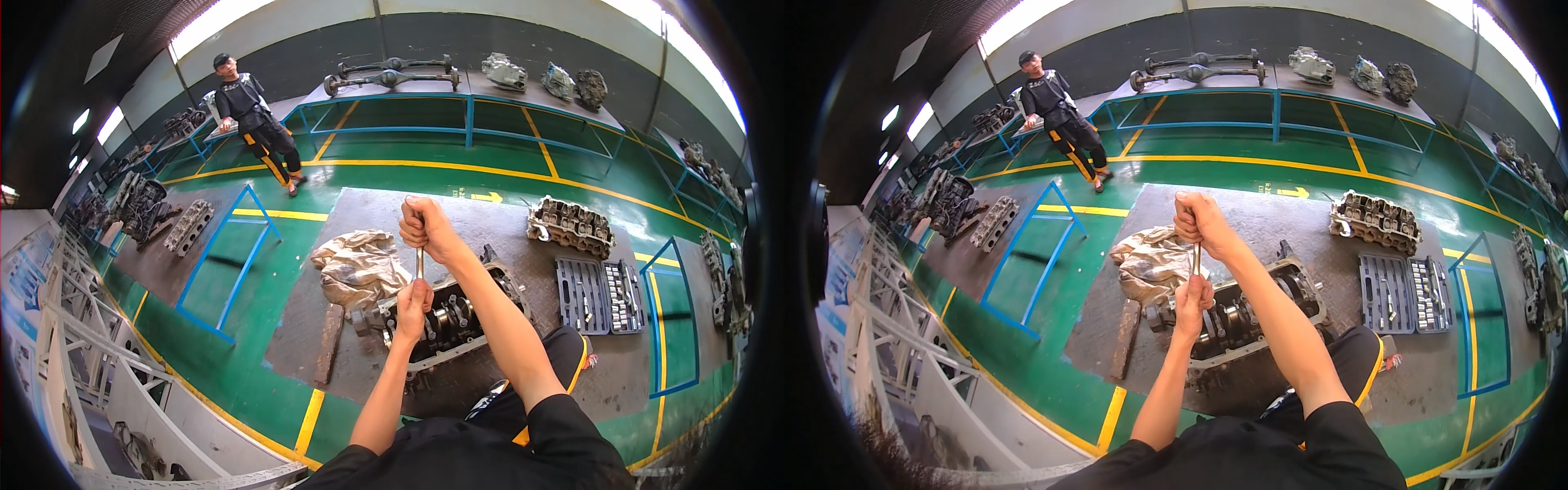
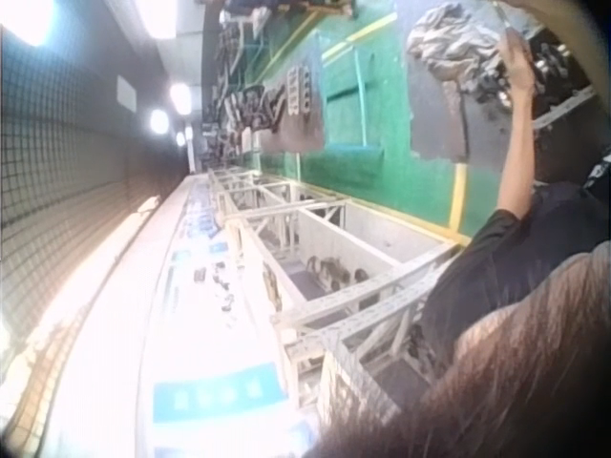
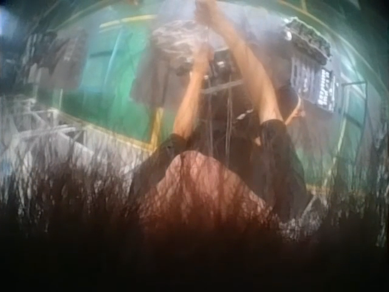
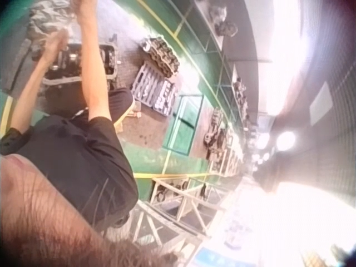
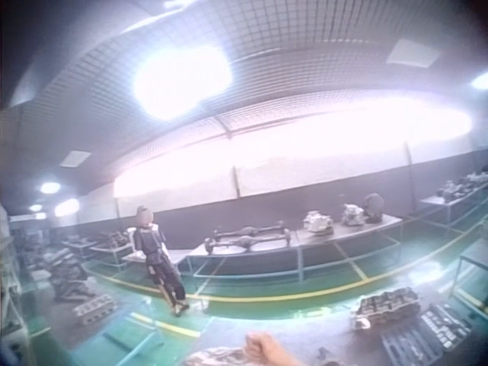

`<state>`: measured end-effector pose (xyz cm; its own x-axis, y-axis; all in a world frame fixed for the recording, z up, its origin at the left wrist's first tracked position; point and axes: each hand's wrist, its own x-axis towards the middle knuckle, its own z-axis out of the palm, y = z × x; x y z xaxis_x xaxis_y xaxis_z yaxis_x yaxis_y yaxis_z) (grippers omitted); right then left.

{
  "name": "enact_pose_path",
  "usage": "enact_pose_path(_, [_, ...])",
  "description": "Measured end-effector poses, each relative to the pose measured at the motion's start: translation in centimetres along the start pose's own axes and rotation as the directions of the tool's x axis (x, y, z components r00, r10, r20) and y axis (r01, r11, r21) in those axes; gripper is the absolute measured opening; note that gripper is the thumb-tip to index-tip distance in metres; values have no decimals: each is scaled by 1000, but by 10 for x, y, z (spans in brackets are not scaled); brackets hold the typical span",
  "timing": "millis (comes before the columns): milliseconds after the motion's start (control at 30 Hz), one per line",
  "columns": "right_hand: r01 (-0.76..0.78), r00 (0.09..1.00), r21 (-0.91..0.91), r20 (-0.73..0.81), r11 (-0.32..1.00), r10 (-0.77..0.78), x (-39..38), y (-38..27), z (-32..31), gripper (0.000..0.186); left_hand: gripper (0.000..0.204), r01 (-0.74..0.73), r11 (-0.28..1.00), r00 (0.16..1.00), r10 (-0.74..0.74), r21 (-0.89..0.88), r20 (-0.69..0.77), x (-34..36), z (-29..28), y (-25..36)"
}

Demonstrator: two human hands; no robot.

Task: The person is using a socket wrench to tighten or loosen bolts on an engine block crankshaft.

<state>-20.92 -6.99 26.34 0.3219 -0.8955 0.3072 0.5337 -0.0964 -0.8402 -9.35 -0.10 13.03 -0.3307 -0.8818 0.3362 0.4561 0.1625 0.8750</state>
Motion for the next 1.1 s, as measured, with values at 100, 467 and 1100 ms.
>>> enact_pose_path(100, [11,1000,20,12,1000,-11,1,1,2,42,52,-25,999,999,26,46,-28,1,1,0])
enact_pose_path(467, [-4,1000,-19,9,1000,4,5,5,6,47,52,-42,998,998,44,57,-45,0,-1,3])
enact_pose_path(1100, [-19,999,2,27,1000,19,9,5,9,46,49,-31,998,998,33,48,-47,0,-5,0])
